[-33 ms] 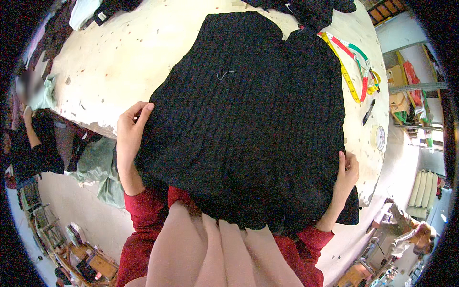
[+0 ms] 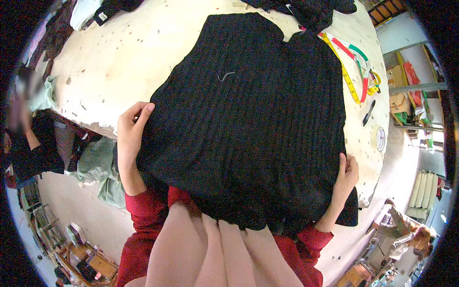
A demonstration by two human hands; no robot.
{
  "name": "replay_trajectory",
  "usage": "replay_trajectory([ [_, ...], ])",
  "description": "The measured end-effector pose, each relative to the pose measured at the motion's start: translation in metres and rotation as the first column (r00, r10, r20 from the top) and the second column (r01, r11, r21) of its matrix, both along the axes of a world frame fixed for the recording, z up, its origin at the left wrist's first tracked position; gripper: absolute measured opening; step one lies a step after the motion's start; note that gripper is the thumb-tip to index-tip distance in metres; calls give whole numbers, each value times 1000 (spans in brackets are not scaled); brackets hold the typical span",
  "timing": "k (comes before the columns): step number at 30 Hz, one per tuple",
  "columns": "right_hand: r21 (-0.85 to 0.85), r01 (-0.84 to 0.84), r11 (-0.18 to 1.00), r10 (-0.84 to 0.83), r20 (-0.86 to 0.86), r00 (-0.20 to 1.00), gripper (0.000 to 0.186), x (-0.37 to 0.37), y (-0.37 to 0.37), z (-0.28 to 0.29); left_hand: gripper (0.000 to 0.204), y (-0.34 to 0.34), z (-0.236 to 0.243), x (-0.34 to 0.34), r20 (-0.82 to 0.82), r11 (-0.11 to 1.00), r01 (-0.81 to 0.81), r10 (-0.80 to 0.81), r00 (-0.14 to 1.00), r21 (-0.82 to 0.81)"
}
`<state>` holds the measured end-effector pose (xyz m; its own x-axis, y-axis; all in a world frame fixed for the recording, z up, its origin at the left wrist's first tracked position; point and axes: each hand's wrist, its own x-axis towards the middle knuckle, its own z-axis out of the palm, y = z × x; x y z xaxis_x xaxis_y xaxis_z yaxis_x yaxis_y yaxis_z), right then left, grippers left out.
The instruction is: The person handles a black knit garment on a worktable, smoothing and folding it, then measures it with a tape measure and marks it with a pen. The person also applies a small piece of tape to the garment and continues to adjust and inspect the fabric.
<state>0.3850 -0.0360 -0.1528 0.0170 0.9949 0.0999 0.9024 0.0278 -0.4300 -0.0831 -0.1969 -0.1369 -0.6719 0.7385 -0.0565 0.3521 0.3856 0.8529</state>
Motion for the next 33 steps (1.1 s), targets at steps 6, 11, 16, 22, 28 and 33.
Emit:
replay_trajectory([
  [6,-196,65,978,-30,177,984,25,30,5,27,22,-9,1,29,-39,993,28,-32,999,-113],
  [11,-33,-538,842,526,269,807,37,-85,5,109,23,0,11,51,-111,1000,-27,27,993,2],
  [16,317,-920,229,969,20,248,22,-247,40,68,14,5,-11,80,-683,984,131,-14,730,120],
  [22,49,-940,336,871,-397,291,27,-308,65,0,16,6,-34,94,-741,976,177,-23,671,129],
  [28,82,-982,168,844,-528,101,19,-298,73,5,15,4,-33,94,-716,981,164,-43,697,102],
  [33,129,-975,179,904,-412,111,9,-300,75,-3,17,3,-34,92,-586,987,111,-21,810,119],
])
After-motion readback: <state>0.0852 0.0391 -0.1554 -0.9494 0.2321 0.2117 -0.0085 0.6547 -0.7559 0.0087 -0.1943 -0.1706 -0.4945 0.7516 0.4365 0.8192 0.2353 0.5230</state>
